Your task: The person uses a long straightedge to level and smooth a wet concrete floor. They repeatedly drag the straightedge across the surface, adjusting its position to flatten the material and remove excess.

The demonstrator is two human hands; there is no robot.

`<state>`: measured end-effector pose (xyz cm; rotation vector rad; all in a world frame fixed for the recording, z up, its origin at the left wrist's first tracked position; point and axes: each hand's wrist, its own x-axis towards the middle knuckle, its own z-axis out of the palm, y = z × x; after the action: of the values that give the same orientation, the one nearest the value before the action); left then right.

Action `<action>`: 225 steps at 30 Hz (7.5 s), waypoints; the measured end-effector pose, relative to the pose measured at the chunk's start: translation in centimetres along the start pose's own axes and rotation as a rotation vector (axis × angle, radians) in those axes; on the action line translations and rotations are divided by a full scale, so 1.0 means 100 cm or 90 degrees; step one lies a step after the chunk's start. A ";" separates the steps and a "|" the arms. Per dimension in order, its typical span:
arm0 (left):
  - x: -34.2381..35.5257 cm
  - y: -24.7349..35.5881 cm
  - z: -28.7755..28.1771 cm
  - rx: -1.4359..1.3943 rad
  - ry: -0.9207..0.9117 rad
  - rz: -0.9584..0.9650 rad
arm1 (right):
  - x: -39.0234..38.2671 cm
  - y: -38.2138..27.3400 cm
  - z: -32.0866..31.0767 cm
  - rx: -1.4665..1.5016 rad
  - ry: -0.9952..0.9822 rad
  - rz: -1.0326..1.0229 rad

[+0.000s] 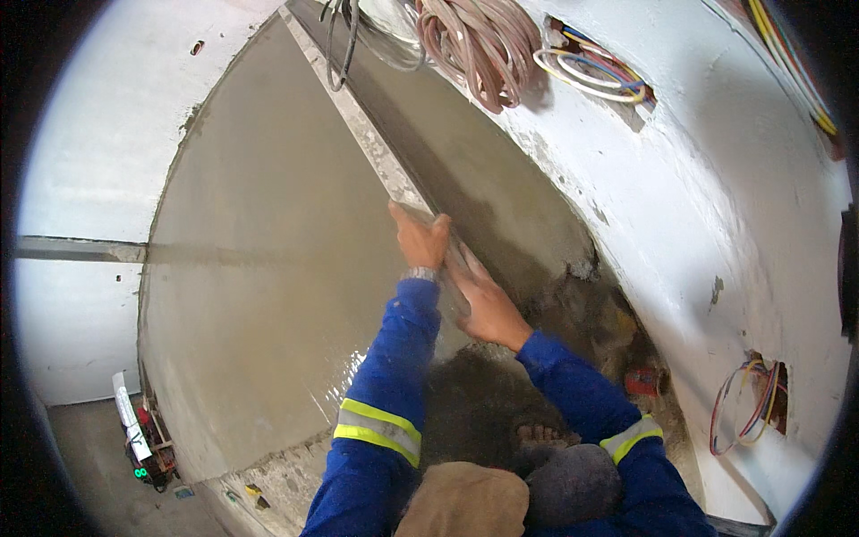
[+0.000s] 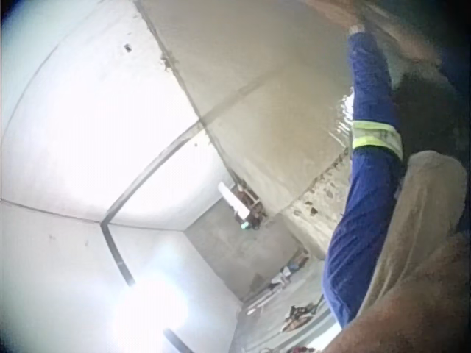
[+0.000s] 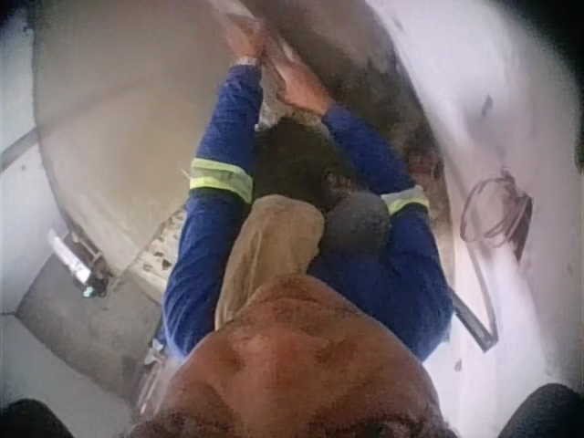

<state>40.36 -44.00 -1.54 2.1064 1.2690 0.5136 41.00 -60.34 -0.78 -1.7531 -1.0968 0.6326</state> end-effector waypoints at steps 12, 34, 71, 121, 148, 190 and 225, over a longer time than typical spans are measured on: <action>0.019 0.003 0.023 0.022 0.047 0.073 | 0.007 0.006 -0.020 0.001 0.004 0.016; 0.043 0.035 0.039 -0.030 -0.026 0.006 | 0.026 0.021 -0.039 -0.021 0.016 0.038; 0.012 0.083 0.065 -0.016 0.005 0.011 | -0.003 0.018 -0.087 -0.075 0.061 0.091; -0.089 -0.239 -0.369 0.374 -0.377 -0.045 | -0.210 -0.028 0.110 -0.032 -0.584 -0.418; -0.123 -0.349 -0.438 0.132 -0.252 -0.355 | -0.297 0.067 0.121 -0.079 -0.467 -0.097; -0.088 -0.319 -0.389 0.215 -0.321 -0.225 | -0.284 0.051 0.102 -0.144 -0.533 -0.197; -0.015 -0.108 -0.281 -0.126 -0.357 0.361 | -0.565 -0.190 -0.117 -0.781 -0.249 1.084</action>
<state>15.64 -32.99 11.71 2.2046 0.2926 0.2289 16.40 -112.41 18.42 -3.6362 0.3361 1.4602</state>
